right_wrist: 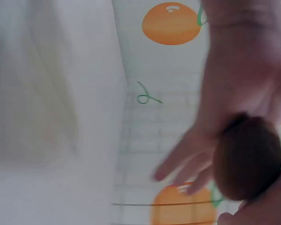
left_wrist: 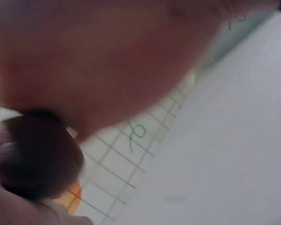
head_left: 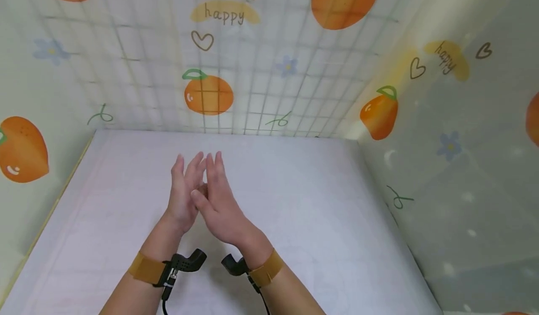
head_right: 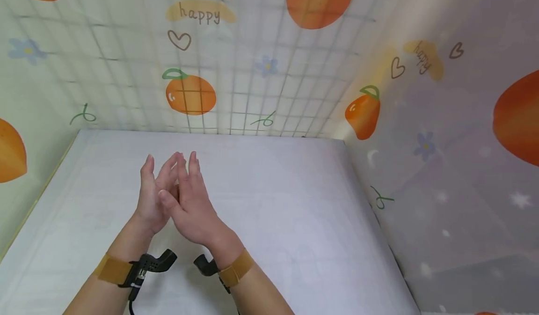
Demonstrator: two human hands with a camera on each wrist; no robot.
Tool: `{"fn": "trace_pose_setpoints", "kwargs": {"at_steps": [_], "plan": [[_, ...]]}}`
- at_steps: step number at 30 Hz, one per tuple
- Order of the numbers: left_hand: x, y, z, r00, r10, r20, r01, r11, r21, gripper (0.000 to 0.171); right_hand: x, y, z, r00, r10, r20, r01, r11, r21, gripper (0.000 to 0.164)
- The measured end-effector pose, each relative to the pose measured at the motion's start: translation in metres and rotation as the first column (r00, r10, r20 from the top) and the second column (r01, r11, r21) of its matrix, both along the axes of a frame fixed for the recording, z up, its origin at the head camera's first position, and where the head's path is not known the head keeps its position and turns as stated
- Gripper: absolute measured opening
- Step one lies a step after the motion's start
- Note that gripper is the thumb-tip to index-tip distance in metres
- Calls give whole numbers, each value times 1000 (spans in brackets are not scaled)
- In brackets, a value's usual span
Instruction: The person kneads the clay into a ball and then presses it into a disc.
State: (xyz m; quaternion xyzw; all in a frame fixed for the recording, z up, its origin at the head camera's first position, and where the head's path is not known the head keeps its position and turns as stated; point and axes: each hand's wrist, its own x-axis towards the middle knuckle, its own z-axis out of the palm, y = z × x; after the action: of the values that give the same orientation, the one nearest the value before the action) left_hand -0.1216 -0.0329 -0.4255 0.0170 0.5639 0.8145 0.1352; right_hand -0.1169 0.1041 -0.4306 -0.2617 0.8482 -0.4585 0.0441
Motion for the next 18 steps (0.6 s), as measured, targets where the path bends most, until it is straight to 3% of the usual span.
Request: {"fn": "trace_pose_setpoints", "kwargs": {"at_steps": [3,5,11,14,18], "plan": [[2,1,-4,1000,-18,16,17,999,40,88,2,-4,12,994,19,-103,-12,998,66,85],[5,2,-7,999,-35,14,35,998,50,88,-3,-4,20,992,15,-123,-5,997,76,85],[13,7,-5,994,-78,-78,79,997,14,90,-28,4,28,998,-59,-4,59,998,-11,80],[12,8,1,989,-34,-144,31,999,-24,89,-35,8,20,994,-81,72,84,995,-48,78],[8,3,9,986,29,-166,-41,997,-66,90,-31,8,7,990,-69,121,78,994,-72,82]]}}
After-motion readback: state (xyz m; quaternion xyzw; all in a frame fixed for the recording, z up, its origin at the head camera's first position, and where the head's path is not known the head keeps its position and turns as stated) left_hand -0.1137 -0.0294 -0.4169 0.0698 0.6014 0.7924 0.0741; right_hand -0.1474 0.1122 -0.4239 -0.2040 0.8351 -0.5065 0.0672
